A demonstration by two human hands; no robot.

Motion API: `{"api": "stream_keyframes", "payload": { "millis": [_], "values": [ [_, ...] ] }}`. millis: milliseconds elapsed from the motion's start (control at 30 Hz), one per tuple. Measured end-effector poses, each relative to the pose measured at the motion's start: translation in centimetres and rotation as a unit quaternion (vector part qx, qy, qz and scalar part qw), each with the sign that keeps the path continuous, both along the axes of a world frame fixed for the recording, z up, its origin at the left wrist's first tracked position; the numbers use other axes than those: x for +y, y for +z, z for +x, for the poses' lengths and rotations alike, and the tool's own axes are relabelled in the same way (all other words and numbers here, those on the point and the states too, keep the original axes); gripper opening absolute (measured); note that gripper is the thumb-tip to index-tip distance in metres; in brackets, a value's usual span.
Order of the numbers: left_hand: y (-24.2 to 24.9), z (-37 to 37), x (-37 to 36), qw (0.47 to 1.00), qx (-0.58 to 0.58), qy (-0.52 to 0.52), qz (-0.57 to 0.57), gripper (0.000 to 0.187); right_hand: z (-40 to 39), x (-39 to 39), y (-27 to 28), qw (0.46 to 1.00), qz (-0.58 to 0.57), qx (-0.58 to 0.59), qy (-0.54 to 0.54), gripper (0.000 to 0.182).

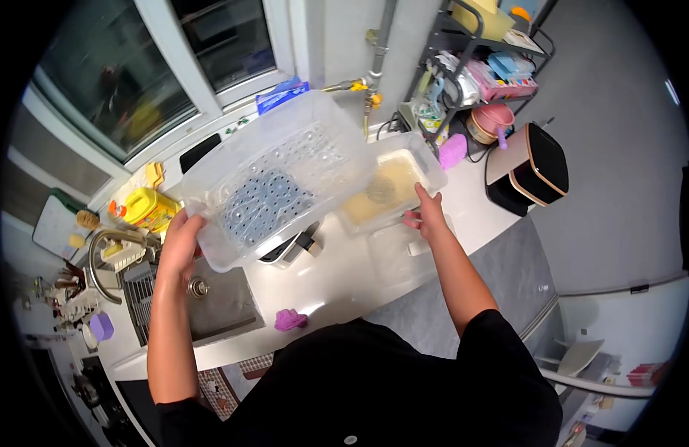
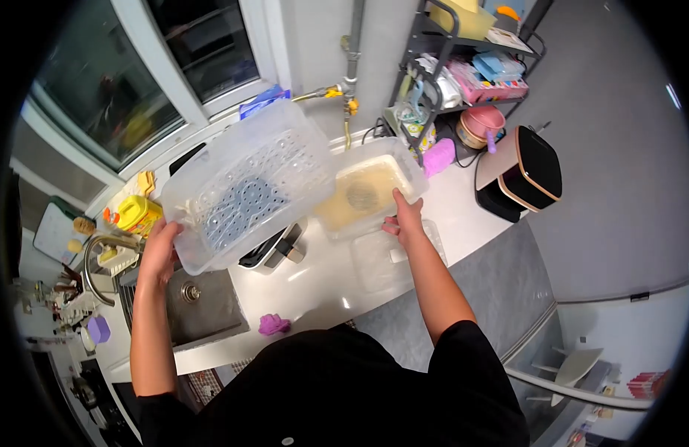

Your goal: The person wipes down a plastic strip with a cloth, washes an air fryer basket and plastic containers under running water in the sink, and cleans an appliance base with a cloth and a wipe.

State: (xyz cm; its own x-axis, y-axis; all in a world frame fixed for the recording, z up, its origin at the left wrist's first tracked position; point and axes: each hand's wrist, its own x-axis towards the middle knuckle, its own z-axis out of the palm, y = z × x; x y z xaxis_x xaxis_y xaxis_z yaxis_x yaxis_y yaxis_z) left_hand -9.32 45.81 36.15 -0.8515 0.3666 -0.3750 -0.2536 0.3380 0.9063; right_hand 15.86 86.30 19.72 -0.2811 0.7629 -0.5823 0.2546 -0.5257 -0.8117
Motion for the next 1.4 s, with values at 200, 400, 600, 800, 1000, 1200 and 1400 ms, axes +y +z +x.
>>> {"api": "stream_keyframes", "payload": {
  "millis": [200,400,600,800,1000,1200,1400],
  "values": [
    [-4.4,-0.6,-7.8,0.999,0.015,0.042,-0.015,0.038,-1.7,2.4,-4.6,0.999,0.037,-0.013,-0.015,0.065],
    [-9.6,-0.6,-8.4,0.998,-0.016,0.062,-0.021,0.041,-1.1,2.3,-3.2,0.999,0.036,0.008,0.023,0.065],
    [-11.3,-0.1,-8.7,0.996,-0.04,0.077,-0.032,0.042,-1.4,3.0,-2.3,0.997,0.058,0.013,0.046,0.058],
    [-11.4,2.6,-13.6,0.996,-0.043,0.078,-0.007,0.04,-1.1,5.1,-3.0,0.999,0.041,-0.01,0.031,0.044],
    [-11.3,7.1,-23.6,0.992,-0.073,0.104,0.015,0.045,0.3,7.0,-3.6,0.999,-0.005,0.028,0.017,0.036],
    [-16.6,12.2,-37.3,0.977,-0.109,0.175,-0.05,0.054,0.8,6.8,-1.5,1.0,-0.017,0.008,0.011,0.027],
    [-21.1,13.9,-47.2,0.963,-0.141,0.224,-0.047,0.059,-0.3,4.3,1.0,0.993,-0.057,0.076,0.069,0.033]
  ]
}}
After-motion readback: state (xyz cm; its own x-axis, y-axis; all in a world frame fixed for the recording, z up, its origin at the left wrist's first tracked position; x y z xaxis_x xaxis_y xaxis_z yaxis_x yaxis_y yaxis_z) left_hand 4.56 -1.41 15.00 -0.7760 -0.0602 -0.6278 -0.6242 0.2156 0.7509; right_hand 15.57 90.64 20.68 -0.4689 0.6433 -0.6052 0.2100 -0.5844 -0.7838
